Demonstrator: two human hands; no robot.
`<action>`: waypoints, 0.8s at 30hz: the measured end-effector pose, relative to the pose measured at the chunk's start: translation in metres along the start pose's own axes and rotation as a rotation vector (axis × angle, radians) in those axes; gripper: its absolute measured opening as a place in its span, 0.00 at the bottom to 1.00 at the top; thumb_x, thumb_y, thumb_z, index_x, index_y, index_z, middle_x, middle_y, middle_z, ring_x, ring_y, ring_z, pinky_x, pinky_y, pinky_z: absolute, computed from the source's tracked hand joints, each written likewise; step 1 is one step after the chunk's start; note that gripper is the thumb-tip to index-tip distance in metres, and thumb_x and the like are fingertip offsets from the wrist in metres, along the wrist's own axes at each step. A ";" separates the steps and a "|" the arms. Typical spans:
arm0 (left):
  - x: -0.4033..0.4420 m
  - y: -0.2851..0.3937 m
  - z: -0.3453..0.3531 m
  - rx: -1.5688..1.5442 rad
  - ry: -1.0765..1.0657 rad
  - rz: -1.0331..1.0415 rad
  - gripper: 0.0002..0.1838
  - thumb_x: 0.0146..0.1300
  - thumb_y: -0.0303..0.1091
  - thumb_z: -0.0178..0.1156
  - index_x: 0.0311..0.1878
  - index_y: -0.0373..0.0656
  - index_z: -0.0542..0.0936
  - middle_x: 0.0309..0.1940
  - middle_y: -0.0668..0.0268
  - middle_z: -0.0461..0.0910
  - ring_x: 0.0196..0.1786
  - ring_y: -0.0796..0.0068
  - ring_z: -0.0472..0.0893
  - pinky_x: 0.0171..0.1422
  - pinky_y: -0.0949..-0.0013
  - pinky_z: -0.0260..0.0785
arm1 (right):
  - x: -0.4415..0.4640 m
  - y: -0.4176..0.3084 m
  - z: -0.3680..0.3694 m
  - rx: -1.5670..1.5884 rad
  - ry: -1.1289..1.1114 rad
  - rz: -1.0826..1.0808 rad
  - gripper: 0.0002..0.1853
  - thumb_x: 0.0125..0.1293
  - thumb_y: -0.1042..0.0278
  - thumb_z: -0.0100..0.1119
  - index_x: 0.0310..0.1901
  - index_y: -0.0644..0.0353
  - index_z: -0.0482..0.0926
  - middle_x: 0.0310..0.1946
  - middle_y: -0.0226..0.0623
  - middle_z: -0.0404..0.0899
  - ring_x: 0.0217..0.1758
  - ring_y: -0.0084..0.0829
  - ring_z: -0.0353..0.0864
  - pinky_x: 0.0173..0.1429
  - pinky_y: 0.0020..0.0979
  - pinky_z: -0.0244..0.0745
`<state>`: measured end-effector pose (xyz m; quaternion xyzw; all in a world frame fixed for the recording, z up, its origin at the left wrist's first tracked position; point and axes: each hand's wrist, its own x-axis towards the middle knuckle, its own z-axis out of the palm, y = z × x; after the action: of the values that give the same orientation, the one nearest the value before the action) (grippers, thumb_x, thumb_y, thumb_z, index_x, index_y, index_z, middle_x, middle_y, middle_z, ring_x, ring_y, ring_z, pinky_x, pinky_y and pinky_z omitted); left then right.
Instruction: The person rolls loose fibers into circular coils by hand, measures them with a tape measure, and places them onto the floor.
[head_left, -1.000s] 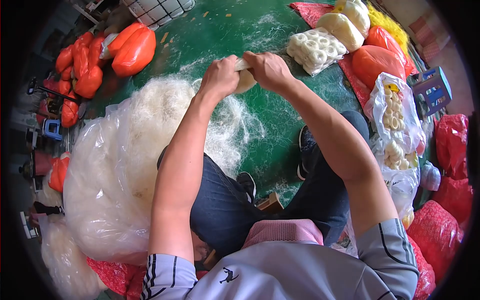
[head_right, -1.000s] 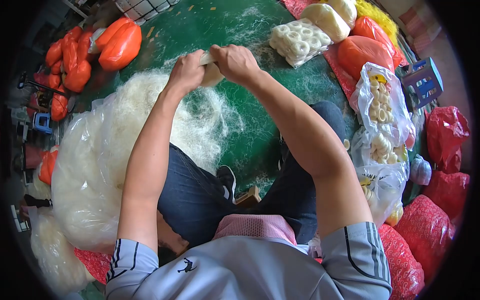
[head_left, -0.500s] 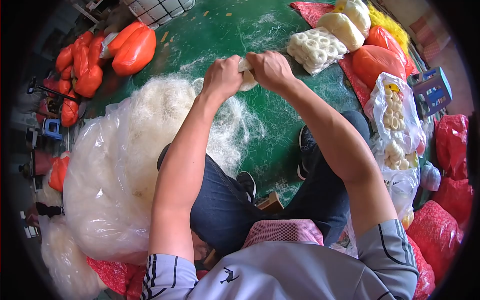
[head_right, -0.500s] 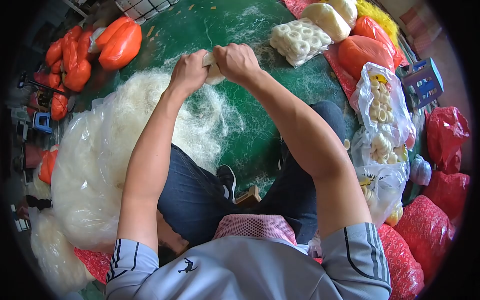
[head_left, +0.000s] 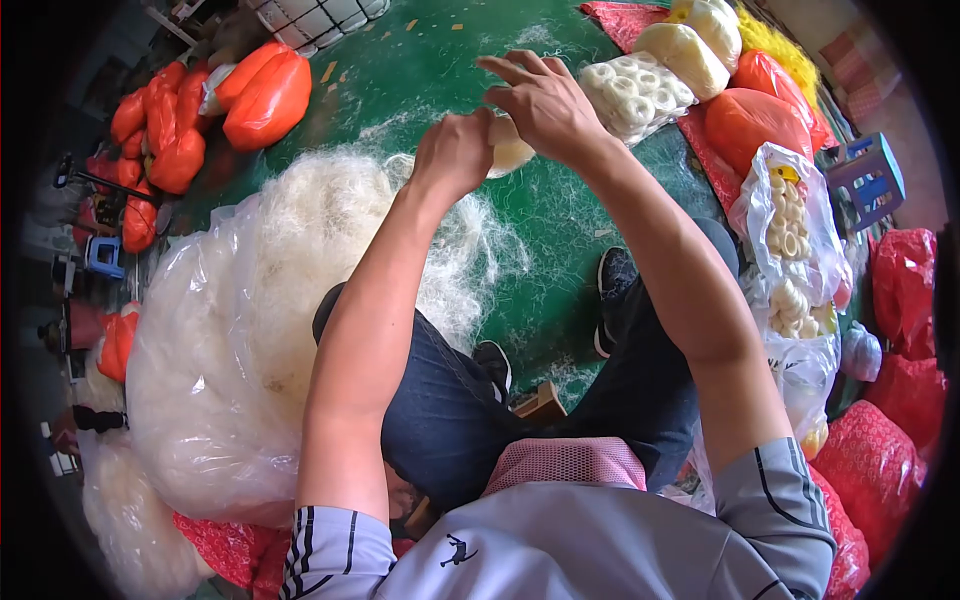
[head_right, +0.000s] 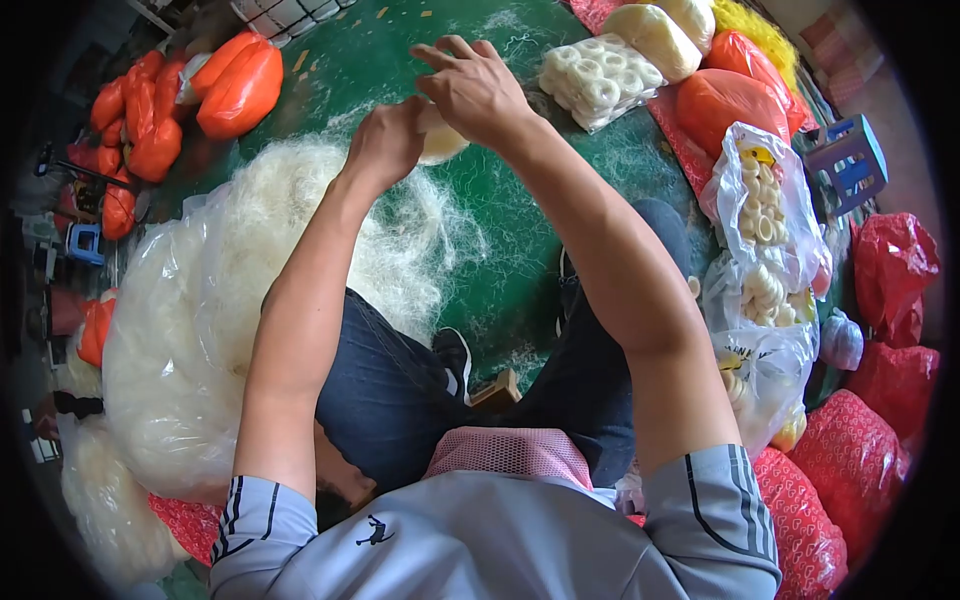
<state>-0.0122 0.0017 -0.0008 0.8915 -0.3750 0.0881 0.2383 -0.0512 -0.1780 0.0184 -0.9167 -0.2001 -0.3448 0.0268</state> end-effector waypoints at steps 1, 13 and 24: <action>-0.002 0.000 -0.001 -0.020 0.040 0.016 0.10 0.65 0.29 0.57 0.46 0.39 0.83 0.38 0.43 0.86 0.45 0.39 0.86 0.50 0.44 0.78 | 0.000 0.002 -0.001 0.037 -0.093 0.059 0.10 0.67 0.66 0.56 0.42 0.50 0.88 0.58 0.33 0.84 0.67 0.39 0.77 0.67 0.43 0.70; 0.002 -0.008 -0.001 -0.043 -0.014 -0.083 0.12 0.66 0.29 0.59 0.51 0.41 0.83 0.41 0.44 0.86 0.50 0.39 0.85 0.54 0.47 0.77 | 0.000 0.008 -0.031 0.327 -0.155 0.399 0.11 0.71 0.65 0.60 0.50 0.55 0.85 0.49 0.45 0.86 0.53 0.48 0.85 0.57 0.46 0.79; 0.000 -0.003 -0.005 -0.025 -0.016 -0.026 0.13 0.64 0.27 0.60 0.51 0.42 0.83 0.41 0.44 0.86 0.49 0.40 0.86 0.52 0.47 0.78 | -0.003 0.018 -0.001 0.138 -0.220 0.163 0.07 0.68 0.65 0.60 0.39 0.52 0.88 0.41 0.35 0.88 0.51 0.40 0.85 0.53 0.45 0.78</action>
<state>-0.0098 0.0054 0.0023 0.8941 -0.3662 0.0731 0.2474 -0.0472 -0.1957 0.0191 -0.9581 -0.1498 -0.2244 0.0956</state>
